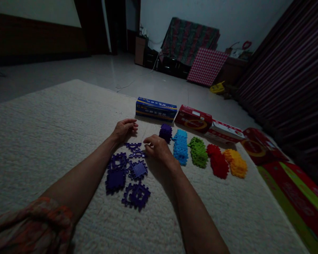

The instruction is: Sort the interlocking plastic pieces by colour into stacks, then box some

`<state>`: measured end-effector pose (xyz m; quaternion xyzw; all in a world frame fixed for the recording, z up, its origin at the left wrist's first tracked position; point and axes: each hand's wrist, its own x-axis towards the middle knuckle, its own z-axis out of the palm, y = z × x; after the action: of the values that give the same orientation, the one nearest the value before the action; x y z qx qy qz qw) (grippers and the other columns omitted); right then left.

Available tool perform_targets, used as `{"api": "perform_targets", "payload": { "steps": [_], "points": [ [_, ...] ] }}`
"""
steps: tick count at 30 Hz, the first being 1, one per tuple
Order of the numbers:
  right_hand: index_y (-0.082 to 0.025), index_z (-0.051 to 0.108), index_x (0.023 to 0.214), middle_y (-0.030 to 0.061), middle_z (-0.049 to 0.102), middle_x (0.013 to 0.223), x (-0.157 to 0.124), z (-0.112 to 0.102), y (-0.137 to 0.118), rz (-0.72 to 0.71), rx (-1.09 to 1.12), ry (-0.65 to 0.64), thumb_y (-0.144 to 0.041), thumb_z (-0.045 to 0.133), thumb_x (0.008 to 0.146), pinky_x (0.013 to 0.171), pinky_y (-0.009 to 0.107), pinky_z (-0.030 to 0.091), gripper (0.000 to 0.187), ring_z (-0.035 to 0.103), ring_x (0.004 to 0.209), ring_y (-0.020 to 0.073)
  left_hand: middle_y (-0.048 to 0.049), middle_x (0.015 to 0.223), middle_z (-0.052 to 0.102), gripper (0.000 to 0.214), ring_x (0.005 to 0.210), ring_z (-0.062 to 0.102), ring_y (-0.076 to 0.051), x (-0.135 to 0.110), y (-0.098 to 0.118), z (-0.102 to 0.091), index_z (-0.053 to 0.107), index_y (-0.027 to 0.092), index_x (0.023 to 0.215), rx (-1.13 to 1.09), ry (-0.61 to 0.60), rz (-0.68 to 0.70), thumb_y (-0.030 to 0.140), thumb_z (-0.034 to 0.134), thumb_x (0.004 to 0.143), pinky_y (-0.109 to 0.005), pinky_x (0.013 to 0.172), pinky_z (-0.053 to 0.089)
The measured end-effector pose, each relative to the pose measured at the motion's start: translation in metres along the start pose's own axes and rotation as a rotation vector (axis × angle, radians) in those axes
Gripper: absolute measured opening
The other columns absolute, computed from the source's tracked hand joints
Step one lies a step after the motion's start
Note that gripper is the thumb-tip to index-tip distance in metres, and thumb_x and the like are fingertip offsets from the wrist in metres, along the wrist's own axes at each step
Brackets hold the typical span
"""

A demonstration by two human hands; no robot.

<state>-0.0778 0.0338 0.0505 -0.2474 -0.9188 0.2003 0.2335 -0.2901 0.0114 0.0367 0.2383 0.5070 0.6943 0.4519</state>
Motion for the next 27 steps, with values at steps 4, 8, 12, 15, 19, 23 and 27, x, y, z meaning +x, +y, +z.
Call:
{"api": "perform_targets", "payload": {
  "steps": [4,8,12,15,19,23,27],
  "points": [
    [-0.019,0.075,0.089,0.0036,0.073,0.090,-0.004,-0.002,-0.009,0.107,0.148,-0.210,-0.013,0.061,0.083,0.078,0.027,0.049,0.017,0.066,0.084,0.0160,-0.0034,0.069,0.067,0.021,0.055,0.061,-0.010,0.003,-0.001,-0.002,0.064,0.010,0.092,-0.036,0.003,-0.002,0.001,0.056,0.075,-0.019,0.048,0.046],
    [-0.018,0.074,0.096,0.0014,0.071,0.088,-0.006,-0.017,-0.017,0.154,0.269,-0.494,-0.016,0.068,0.079,0.072,0.026,0.049,0.018,0.063,0.077,0.0145,-0.0036,0.069,0.067,0.022,0.054,0.061,-0.010,0.005,-0.002,-0.003,0.064,0.009,0.093,-0.055,0.006,-0.001,0.001,0.055,0.076,-0.019,0.048,0.046],
    [-0.020,0.073,0.108,0.0025,0.066,0.097,-0.008,-0.027,-0.028,0.095,0.172,-0.613,-0.021,0.083,0.070,0.076,0.027,0.049,0.040,0.061,0.084,0.0156,-0.0038,0.070,0.067,0.021,0.055,0.061,-0.010,0.004,-0.002,-0.002,0.064,0.010,0.094,-0.051,0.011,-0.004,0.000,0.056,0.076,-0.019,0.049,0.046],
    [-0.022,0.073,0.108,0.0031,0.063,0.100,-0.010,-0.029,-0.037,0.088,0.040,-0.642,-0.023,0.085,0.068,0.078,0.027,0.048,0.041,0.060,0.087,0.0171,-0.0035,0.070,0.067,0.022,0.055,0.061,-0.010,0.003,0.000,-0.002,0.064,0.010,0.094,-0.046,0.014,-0.008,0.000,0.057,0.076,-0.019,0.049,0.046],
    [-0.021,0.074,0.100,0.0043,0.062,0.101,-0.010,-0.028,-0.047,0.119,-0.057,-0.641,-0.022,0.081,0.071,0.075,0.025,0.046,0.030,0.060,0.089,0.0177,-0.0032,0.068,0.066,0.021,0.055,0.060,-0.009,0.001,0.001,0.000,0.063,0.010,0.093,-0.039,0.009,-0.018,-0.001,0.055,0.077,-0.019,0.048,0.045],
    [-0.019,0.075,0.088,0.0043,0.067,0.094,-0.007,-0.027,-0.050,0.131,-0.083,-0.623,-0.013,0.074,0.074,0.072,0.023,0.045,0.016,0.061,0.084,0.0163,-0.0029,0.068,0.066,0.021,0.054,0.060,-0.009,-0.001,0.001,0.001,0.063,0.010,0.092,-0.043,0.008,-0.016,-0.001,0.055,0.077,-0.019,0.048,0.045],
    [-0.019,0.076,0.086,0.0031,0.070,0.085,-0.005,-0.025,-0.046,0.130,-0.094,-0.623,-0.011,0.068,0.076,0.067,0.023,0.043,0.016,0.061,0.077,0.0152,-0.0038,0.070,0.066,0.021,0.054,0.061,-0.010,0.000,0.001,0.000,0.064,0.010,0.092,-0.034,-0.001,-0.014,0.000,0.056,0.076,-0.020,0.049,0.046]
  ]
}}
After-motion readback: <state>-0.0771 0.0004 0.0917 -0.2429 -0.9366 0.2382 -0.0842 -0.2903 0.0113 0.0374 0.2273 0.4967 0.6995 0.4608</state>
